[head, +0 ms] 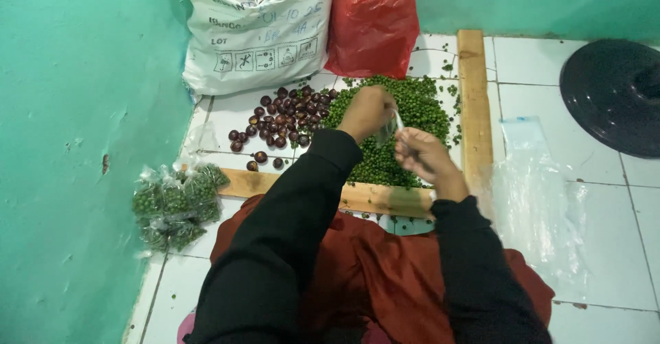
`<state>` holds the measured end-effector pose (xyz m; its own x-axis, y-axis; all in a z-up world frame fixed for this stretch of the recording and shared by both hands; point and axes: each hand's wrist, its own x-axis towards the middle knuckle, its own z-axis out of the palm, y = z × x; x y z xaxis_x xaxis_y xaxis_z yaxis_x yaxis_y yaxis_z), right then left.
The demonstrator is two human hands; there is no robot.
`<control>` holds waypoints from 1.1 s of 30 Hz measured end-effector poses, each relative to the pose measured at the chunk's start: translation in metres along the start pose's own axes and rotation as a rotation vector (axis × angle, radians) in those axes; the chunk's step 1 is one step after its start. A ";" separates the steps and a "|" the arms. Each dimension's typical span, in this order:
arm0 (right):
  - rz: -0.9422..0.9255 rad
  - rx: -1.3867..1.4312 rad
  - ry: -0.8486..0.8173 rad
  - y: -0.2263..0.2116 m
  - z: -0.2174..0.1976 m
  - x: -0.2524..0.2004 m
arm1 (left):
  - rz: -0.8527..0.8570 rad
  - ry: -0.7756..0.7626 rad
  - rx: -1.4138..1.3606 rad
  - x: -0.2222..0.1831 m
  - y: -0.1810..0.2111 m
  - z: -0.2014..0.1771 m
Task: Manually scooping green beans from a pile on the floor into small plastic bags using a small plastic container.
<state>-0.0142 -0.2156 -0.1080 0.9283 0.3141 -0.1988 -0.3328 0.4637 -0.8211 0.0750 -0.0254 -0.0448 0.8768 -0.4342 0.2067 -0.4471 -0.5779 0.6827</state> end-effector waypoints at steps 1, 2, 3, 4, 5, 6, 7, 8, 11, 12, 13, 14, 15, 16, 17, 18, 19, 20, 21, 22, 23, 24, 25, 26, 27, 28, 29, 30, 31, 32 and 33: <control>-0.005 -0.003 -0.003 0.003 0.014 0.000 | 0.004 0.004 0.001 -0.001 0.006 0.004; -0.092 0.139 -0.048 0.006 0.028 0.001 | -0.018 0.083 -0.110 -0.001 0.011 0.008; -0.176 0.285 -0.094 0.012 0.044 0.000 | -0.043 0.159 -0.220 -0.005 0.016 0.011; -0.178 0.286 -0.097 0.007 0.049 -0.001 | -0.042 0.160 -0.217 -0.009 0.033 0.006; -0.212 0.307 -0.095 0.003 0.054 -0.003 | -0.062 0.166 -0.415 -0.015 0.049 0.000; -0.246 0.329 -0.093 -0.001 0.059 -0.005 | -0.081 0.172 -0.613 -0.020 0.066 -0.005; -0.245 0.332 -0.092 0.000 0.052 -0.003 | -0.083 0.170 -0.612 -0.026 0.071 -0.006; -0.326 0.306 -0.095 0.001 0.045 -0.001 | -0.038 0.124 -0.844 -0.031 0.076 -0.007; -0.486 0.258 -0.034 -0.018 0.044 -0.005 | 0.093 0.066 -1.080 -0.035 0.084 -0.014; -0.561 0.236 0.033 -0.028 0.046 -0.008 | 0.173 0.056 -1.088 -0.034 0.085 -0.016; -0.560 0.238 0.029 -0.032 0.043 -0.008 | 0.172 0.059 -1.085 -0.033 0.084 -0.019; -0.575 0.159 0.084 -0.035 0.039 -0.008 | 0.192 0.042 -1.103 -0.032 0.084 -0.022; -0.591 0.080 0.140 -0.039 0.034 -0.007 | 0.211 0.022 -1.122 -0.031 0.083 -0.024; -0.590 0.082 0.138 -0.051 0.041 -0.014 | 0.211 0.023 -1.120 -0.033 0.089 -0.029; -0.571 0.055 0.159 -0.063 0.046 -0.022 | 0.209 -0.001 -1.112 -0.035 0.096 -0.034; -0.551 0.028 0.179 -0.075 0.052 -0.030 | 0.208 -0.025 -1.104 -0.037 0.102 -0.038; -0.553 0.029 0.178 -0.089 0.060 -0.039 | 0.209 -0.026 -1.101 -0.034 0.095 -0.039; -0.523 -0.013 0.205 -0.102 0.068 -0.048 | 0.184 -0.068 -1.094 -0.031 0.088 -0.040; -0.488 -0.057 0.230 -0.116 0.076 -0.057 | 0.156 -0.107 -1.088 -0.030 0.080 -0.040; -0.486 -0.058 0.229 -0.117 0.079 -0.061 | 0.155 -0.105 -1.089 -0.032 0.080 -0.042; -0.811 -0.513 0.172 -0.118 0.081 -0.065 | 0.105 -0.159 -1.119 -0.034 0.079 -0.043; -1.117 -0.979 0.100 -0.119 0.084 -0.069 | 0.055 -0.214 -1.148 -0.036 0.078 -0.044; -1.117 -0.980 0.101 -0.120 0.094 -0.075 | 0.056 -0.215 -1.149 -0.037 0.077 -0.048; -1.144 -1.107 0.137 -0.120 0.105 -0.080 | 0.024 -0.270 -1.078 -0.038 0.076 -0.053; -1.167 -1.234 0.173 -0.120 0.115 -0.086 | -0.008 -0.324 -1.008 -0.040 0.074 -0.057; -1.165 -1.234 0.173 -0.113 0.108 -0.081 | -0.009 -0.325 -1.009 -0.038 0.069 -0.055; -1.113 -1.214 0.200 -0.106 0.102 -0.074 | -0.025 -0.327 -0.922 -0.037 0.063 -0.053; -1.061 -1.194 0.226 -0.099 0.096 -0.068 | -0.040 -0.329 -0.835 -0.036 0.057 -0.052; -1.063 -1.194 0.223 -0.088 0.085 -0.057 | -0.039 -0.325 -0.835 -0.031 0.045 -0.042; -1.035 -1.157 0.246 -0.079 0.073 -0.045 | -0.067 -0.290 -0.686 -0.026 0.032 -0.033; -1.003 -1.120 0.272 -0.068 0.061 -0.035 | -0.095 -0.257 -0.539 -0.022 0.020 -0.022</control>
<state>-0.0347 -0.2074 -0.0127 0.7300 0.0475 0.6818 0.6087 -0.4989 -0.6169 0.0505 -0.0123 -0.0209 0.8079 -0.5894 -0.0027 -0.1575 -0.2203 0.9626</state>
